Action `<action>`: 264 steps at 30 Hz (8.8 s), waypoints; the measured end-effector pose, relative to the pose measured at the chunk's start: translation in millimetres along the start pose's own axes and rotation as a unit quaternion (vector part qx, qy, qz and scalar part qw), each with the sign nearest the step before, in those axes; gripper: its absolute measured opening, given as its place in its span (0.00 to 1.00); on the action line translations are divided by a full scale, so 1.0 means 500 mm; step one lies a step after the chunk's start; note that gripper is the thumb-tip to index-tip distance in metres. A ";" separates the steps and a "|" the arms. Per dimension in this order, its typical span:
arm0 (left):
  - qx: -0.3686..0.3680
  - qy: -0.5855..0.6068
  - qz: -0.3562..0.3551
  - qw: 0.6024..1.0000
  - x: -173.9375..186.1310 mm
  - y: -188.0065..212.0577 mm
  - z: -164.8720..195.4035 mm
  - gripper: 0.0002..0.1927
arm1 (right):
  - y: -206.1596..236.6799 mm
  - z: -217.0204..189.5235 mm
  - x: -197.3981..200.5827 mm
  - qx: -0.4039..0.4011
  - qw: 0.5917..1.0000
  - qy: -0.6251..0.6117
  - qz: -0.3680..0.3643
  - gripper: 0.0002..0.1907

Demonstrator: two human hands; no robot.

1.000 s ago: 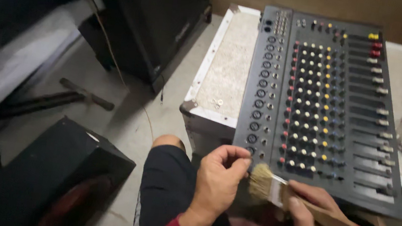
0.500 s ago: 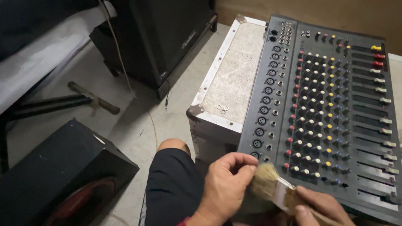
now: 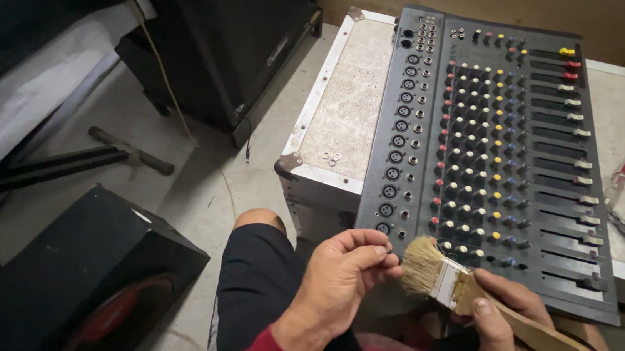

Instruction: The person sits on the floor and uses a wide bristle brush to sweep dust from the knobs, faders and input jacks of an audio mixing console resting on a case. They brush across different sections of the panel and occasionally pick at the jacks with their fingers.

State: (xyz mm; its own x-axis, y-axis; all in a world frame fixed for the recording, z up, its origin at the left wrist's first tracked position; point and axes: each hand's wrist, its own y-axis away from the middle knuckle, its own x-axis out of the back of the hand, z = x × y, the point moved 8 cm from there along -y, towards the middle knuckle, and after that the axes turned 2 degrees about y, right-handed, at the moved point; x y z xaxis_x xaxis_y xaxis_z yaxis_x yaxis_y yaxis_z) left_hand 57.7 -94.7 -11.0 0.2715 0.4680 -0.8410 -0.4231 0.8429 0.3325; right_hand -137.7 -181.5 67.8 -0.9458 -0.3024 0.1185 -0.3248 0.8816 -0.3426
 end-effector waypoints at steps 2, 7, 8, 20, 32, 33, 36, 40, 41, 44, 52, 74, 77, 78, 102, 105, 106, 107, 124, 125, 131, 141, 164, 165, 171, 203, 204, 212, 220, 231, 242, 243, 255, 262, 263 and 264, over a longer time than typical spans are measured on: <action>0.004 -0.007 0.003 1.000 0.001 0.001 0.000 0.06 | -0.002 0.001 -0.002 0.007 1.000 -0.027 0.007 0.11; -0.008 -0.012 0.003 1.000 0.001 0.002 0.005 0.08 | 0.002 -0.005 -0.003 -0.006 0.999 -0.036 0.017 0.12; -0.006 -0.012 0.009 1.000 0.004 0.002 0.004 0.09 | 0.004 -0.005 -0.001 -0.020 0.999 -0.033 0.021 0.14; -0.093 -0.112 0.009 0.989 0.000 0.005 0.023 0.13 | 0.012 -0.009 -0.004 -0.039 0.987 -0.152 0.034 0.12; -0.102 -0.178 -0.001 0.979 -0.011 0.010 0.024 0.10 | -0.028 -0.051 -0.025 -0.034 0.998 -0.015 0.044 0.16; -0.097 -0.175 -0.002 0.980 -0.011 0.008 0.022 0.10 | -0.028 -0.050 -0.025 -0.039 0.998 -0.028 0.041 0.16; -0.100 -0.162 0.003 0.982 -0.005 0.006 0.017 0.09 | -0.026 -0.039 -0.029 -0.054 0.997 -0.056 0.026 0.15; -0.087 -0.157 0.034 0.983 0.011 -0.002 0.009 0.08 | -0.021 -0.015 -0.027 -0.083 0.993 -0.087 0.017 0.16; -0.088 -0.162 0.039 0.982 0.013 -0.002 0.008 0.08 | -0.019 -0.008 -0.026 -0.095 0.991 -0.093 0.016 0.16; -0.093 -0.171 0.040 0.980 0.016 -0.004 0.001 0.07 | -0.010 0.002 -0.028 -0.109 0.985 -0.130 -0.012 0.17; -0.079 -0.163 0.020 0.983 0.013 -0.006 -0.010 0.07 | -0.014 -0.028 -0.044 -0.020 0.999 0.047 -0.001 0.16; -0.080 -0.131 0.021 0.988 0.003 -0.005 0.007 0.07 | -0.019 -0.007 -0.028 -0.098 0.989 -0.106 0.014 0.17; -0.082 -0.152 0.041 0.984 0.012 -0.006 0.006 0.06 | -0.012 0.001 -0.025 -0.088 0.986 -0.144 -0.014 0.16; -0.085 -0.166 0.051 0.981 0.015 -0.006 0.005 0.06 | -0.008 0.002 -0.023 -0.086 0.983 -0.160 -0.026 0.16; -0.072 -0.150 0.029 0.986 0.003 0.005 0.006 0.06 | -0.005 -0.003 -0.024 -0.087 0.988 -0.125 -0.003 0.16; -0.101 -0.196 0.027 0.975 -0.001 0.003 0.010 0.06 | 0.006 -0.006 -0.026 -0.082 0.990 -0.111 -0.019 0.16; -0.108 -0.220 0.027 0.969 0.000 0.005 0.012 0.07 | 0.008 -0.006 -0.033 -0.083 0.989 -0.120 -0.035 0.16; -0.116 -0.244 0.027 0.963 0.001 0.008 0.014 0.07 | 0.010 -0.007 -0.040 -0.085 0.987 -0.129 -0.051 0.16; -0.105 -0.189 0.026 0.976 0.007 0.002 0.016 0.09 | -0.019 -0.023 -0.033 -0.054 0.996 -0.077 0.010 0.16; -0.104 -0.187 0.023 0.977 0.006 0.003 0.017 0.09 | -0.019 -0.022 -0.033 -0.056 0.995 -0.082 0.011 0.16; -0.082 -0.151 0.025 0.985 0.003 -0.001 0.011 0.07 | -0.016 -0.001 -0.025 -0.093 0.989 -0.110 0.017 0.16; -0.109 -0.216 0.031 0.970 0.011 0.003 0.007 0.07 | 0.011 0.012 -0.024 -0.052 0.991 -0.102 -0.062 0.15; -0.092 -0.220 0.009 0.971 -0.004 0.001 -0.001 0.07 | -0.011 -0.008 -0.027 -0.045 0.998 -0.047 0.019 0.14; -0.083 -0.204 0.008 0.975 -0.006 -0.001 -0.003 0.07 | -0.014 -0.014 -0.027 -0.034 0.998 -0.033 0.027 0.14; -0.086 -0.175 0.042 0.980 0.001 -0.005 0.000 0.05 | -0.017 -0.007 -0.027 -0.067 0.992 -0.110 0.018 0.14; -0.105 -0.259 -0.001 0.960 -0.005 0.010 0.007 0.07 | 0.004 -0.006 -0.022 -0.027 0.999 -0.033 0.026 0.15; -0.103 -0.261 -0.011 0.960 -0.006 0.009 0.004 0.07 | 0.002 -0.013 -0.014 -0.017 0.998 0.030 0.054 0.15; -0.083 -0.199 0.026 0.976 0.010 -0.003 -0.002 0.07 | -0.005 -0.008 -0.013 -0.065 0.984 -0.158 0.042 0.16; -0.108 -0.220 0.007 0.969 -0.009 0.009 0.012 0.07 | 0.011 0.010 -0.020 -0.055 0.975 -0.217 -0.009 0.15; -0.107 -0.235 -0.015 0.966 -0.012 0.011 0.010 0.07 | -0.006 -0.034 -0.015 -0.026 0.997 -0.039 0.061 0.15; -0.096 -0.216 -0.006 0.972 -0.003 0.004 0.007 0.11 | -0.008 -0.015 -0.020 -0.058 0.994 -0.087 0.043 0.16; -0.093 -0.221 -0.003 0.971 -0.002 0.004 0.006 0.11 | -0.008 -0.012 -0.020 -0.061 0.993 -0.093 0.043 0.16; -0.111 -0.222 0.016 0.969 0.006 0.000 0.008 0.07 | 0.019 0.006 -0.016 -0.036 0.992 -0.118 -0.039 0.12; -0.087 -0.221 -0.008 0.971 0.000 0.003 -0.003 0.07 | -0.005 -0.033 -0.026 0.007 0.999 0.015 0.036 0.14; -0.091 -0.206 -0.005 0.974 0.000 0.003 -0.001 0.07 | -0.008 -0.032 -0.022 -0.011 0.999 0.000 0.040 0.14; -0.094 -0.191 -0.003 0.977 0.000 0.002 -0.001 0.07 | -0.010 -0.028 -0.017 -0.030 0.998 -0.013 0.044 0.14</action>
State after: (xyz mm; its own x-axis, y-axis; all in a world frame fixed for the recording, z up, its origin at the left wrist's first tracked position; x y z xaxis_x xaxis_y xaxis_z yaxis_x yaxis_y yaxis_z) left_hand 57.2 -94.1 -11.0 0.5624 0.5582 -0.6100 -0.5620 0.7992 0.2131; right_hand -128.1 -178.1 81.5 -0.9705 -0.2321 0.0654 -0.2410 0.9251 -0.2935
